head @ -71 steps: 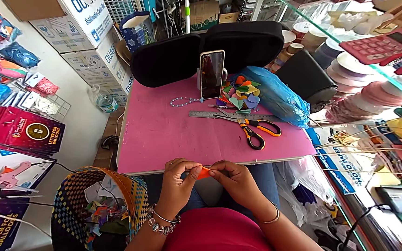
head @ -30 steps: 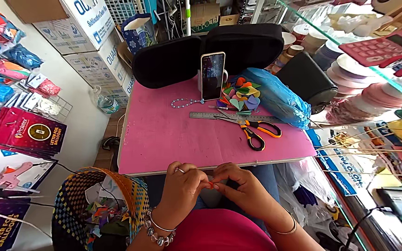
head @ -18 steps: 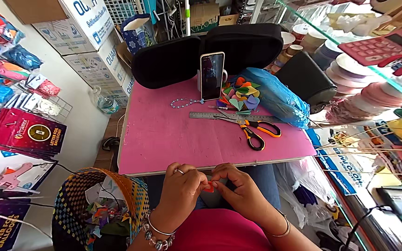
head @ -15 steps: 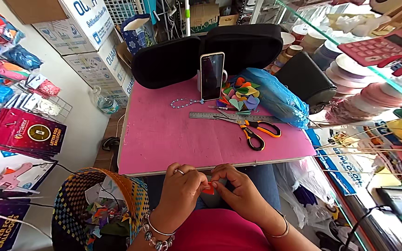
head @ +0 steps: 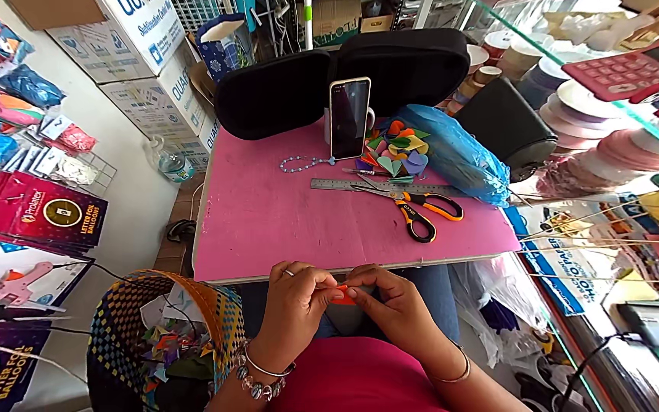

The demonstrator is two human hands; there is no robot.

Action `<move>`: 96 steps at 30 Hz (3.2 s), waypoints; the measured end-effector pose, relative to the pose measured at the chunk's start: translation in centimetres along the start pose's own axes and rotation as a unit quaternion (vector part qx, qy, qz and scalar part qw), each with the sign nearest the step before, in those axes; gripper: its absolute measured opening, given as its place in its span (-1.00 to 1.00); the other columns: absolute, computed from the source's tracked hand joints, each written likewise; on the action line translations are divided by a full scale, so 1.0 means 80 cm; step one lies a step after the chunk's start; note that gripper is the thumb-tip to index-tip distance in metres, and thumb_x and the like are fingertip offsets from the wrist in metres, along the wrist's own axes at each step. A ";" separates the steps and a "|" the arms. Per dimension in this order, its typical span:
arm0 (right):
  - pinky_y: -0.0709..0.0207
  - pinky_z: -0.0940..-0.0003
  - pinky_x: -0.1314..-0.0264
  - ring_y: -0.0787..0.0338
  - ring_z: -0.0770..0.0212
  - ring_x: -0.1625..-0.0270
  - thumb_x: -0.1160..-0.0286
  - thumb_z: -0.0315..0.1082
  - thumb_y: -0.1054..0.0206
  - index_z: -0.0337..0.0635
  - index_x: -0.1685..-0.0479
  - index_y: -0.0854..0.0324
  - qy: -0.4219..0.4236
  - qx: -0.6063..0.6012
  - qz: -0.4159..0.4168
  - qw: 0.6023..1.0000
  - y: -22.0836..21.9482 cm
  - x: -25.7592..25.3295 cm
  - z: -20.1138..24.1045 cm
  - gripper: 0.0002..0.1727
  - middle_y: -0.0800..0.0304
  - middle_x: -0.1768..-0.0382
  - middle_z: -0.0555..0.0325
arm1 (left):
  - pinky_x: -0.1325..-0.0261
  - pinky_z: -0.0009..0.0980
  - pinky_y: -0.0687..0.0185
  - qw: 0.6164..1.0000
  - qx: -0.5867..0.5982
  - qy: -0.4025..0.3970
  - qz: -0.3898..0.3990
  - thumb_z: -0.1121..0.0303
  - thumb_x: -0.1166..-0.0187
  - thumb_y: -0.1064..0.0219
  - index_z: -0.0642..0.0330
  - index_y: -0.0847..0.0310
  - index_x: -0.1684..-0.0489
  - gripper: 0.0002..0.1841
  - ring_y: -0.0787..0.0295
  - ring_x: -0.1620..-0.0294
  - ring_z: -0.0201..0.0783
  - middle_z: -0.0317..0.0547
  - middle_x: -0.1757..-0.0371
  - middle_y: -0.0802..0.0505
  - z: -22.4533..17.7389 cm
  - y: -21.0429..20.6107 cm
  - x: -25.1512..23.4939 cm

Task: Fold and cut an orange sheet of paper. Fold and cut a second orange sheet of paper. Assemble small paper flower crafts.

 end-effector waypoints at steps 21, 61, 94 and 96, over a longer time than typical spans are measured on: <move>-0.63 0.50 -0.29 -0.78 0.41 -0.13 -0.55 -0.32 -0.40 -0.09 0.18 -0.79 0.042 0.096 -0.035 0.994 0.002 0.000 0.012 -0.91 -0.86 0.11 0.28 | -0.40 -0.21 -0.33 0.998 0.004 0.049 0.026 0.00 -0.61 -0.35 -0.07 -0.85 0.18 -0.73 -0.76 -0.01 -0.54 -0.48 0.18 -0.91 0.016 -0.009 0.003; -0.75 0.42 -0.30 -0.88 0.35 -0.15 -0.43 -0.41 -0.53 -0.31 -0.32 -0.71 -0.070 -0.141 0.067 0.985 -0.015 0.005 -0.011 -0.56 -0.90 -0.17 0.15 | -0.01 -0.42 -0.84 0.734 0.579 0.344 0.087 0.52 -0.61 -0.30 0.20 -0.75 -0.07 -0.81 -0.91 0.11 -0.37 -0.13 0.10 -0.93 0.069 -0.049 0.029; -0.66 0.61 -0.30 -0.85 0.43 -0.15 -0.51 -0.53 -0.25 -0.33 -0.06 -0.83 0.067 0.127 -0.013 0.990 -0.021 0.010 0.016 -0.72 -0.92 -0.03 0.06 | 0.34 -0.64 -0.69 0.860 0.383 0.334 0.049 0.60 -0.49 -0.30 0.23 -0.74 0.21 -0.88 -0.77 0.41 -0.54 -0.32 0.36 -0.86 0.072 -0.036 0.028; -0.66 0.61 -0.30 -0.85 0.44 -0.15 -0.51 -0.53 -0.25 -0.33 -0.06 -0.83 0.062 0.120 -0.017 0.991 -0.019 0.010 0.015 -0.72 -0.92 -0.03 0.06 | 0.39 -0.66 -0.66 0.865 0.379 0.326 0.046 0.60 -0.47 -0.33 0.23 -0.75 0.21 -0.89 -0.75 0.44 -0.56 -0.33 0.36 -0.86 0.071 -0.035 0.027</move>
Point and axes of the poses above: each hand's wrist, its own x-axis away from the middle knuckle, its own y-axis out of the back of the hand, z = x × y, the point moved 10 cm from there along -x, towards the middle knuckle
